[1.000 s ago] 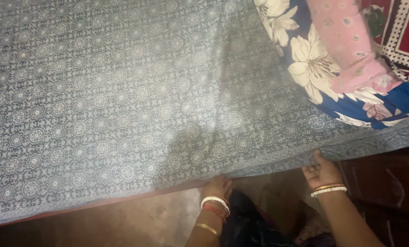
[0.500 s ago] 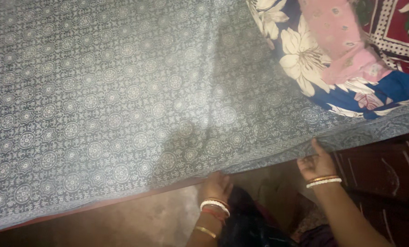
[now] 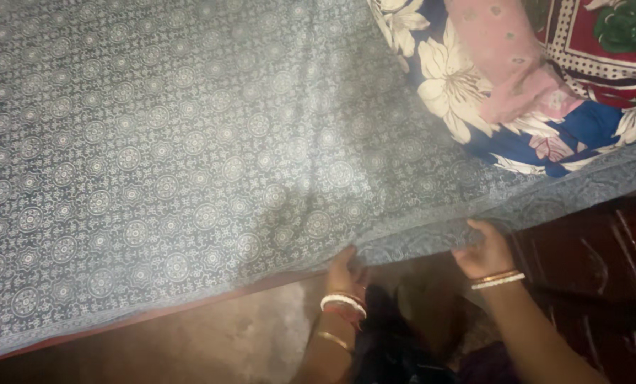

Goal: The person spreads a patterned bedsheet over a bed, smooths it out, and tucks the edges under the mattress. The person then places a floral pillow and a patterned bolster pillow at the head of the bed.

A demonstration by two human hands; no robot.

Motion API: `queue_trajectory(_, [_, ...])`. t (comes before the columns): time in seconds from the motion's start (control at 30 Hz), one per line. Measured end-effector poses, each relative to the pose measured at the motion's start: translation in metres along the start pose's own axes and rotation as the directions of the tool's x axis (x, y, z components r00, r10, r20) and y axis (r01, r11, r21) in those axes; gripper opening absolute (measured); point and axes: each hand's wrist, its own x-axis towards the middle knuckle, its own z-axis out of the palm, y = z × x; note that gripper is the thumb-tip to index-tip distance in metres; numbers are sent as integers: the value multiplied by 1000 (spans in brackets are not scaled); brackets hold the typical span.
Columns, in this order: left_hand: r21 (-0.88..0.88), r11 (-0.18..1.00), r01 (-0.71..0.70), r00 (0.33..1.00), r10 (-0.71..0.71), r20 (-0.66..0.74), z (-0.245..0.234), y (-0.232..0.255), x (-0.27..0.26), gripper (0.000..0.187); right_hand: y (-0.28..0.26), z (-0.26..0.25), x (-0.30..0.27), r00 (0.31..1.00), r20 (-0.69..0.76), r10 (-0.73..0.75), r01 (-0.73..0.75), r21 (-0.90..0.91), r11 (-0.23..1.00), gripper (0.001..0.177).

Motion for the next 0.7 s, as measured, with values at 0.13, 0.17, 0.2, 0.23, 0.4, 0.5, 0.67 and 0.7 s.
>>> queue_trajectory(0.13, [-90,996,-1,998,-5,-64,11,-5,-4,43,-8,14,-19,997,68,-44,46,-24,999,59])
queue_trajectory(0.17, [-110,994,-8,997,0,-76,12,-6,-4,41,-13,21,-20,984,33,175,-177,251,952,54])
queue_trajectory(0.2, [-88,996,-11,995,2,-98,13,-7,-5,40,-16,28,-22,976,-56,209,-192,219,957,57])
queue_trajectory(0.23, [-66,998,-13,993,5,-117,15,-7,-6,39,-21,34,-24,961,-145,234,-205,189,960,61])
queue_trajectory(0.4, [40,998,-39,998,37,56,14,-14,-32,43,-13,24,-34,989,-96,-113,93,-191,977,73])
queue_trajectory(0.5, [57,996,76,987,-83,135,9,-17,-47,47,12,-11,-31,718,379,-584,624,-723,297,75])
queue_trajectory(0.67, [101,991,92,969,-112,222,-7,-21,-51,50,40,-48,-9,849,261,-459,492,-706,509,83])
queue_trajectory(0.7, [120,987,106,974,-127,187,-10,-23,-49,49,40,-51,-10,806,372,-461,591,-548,592,81])
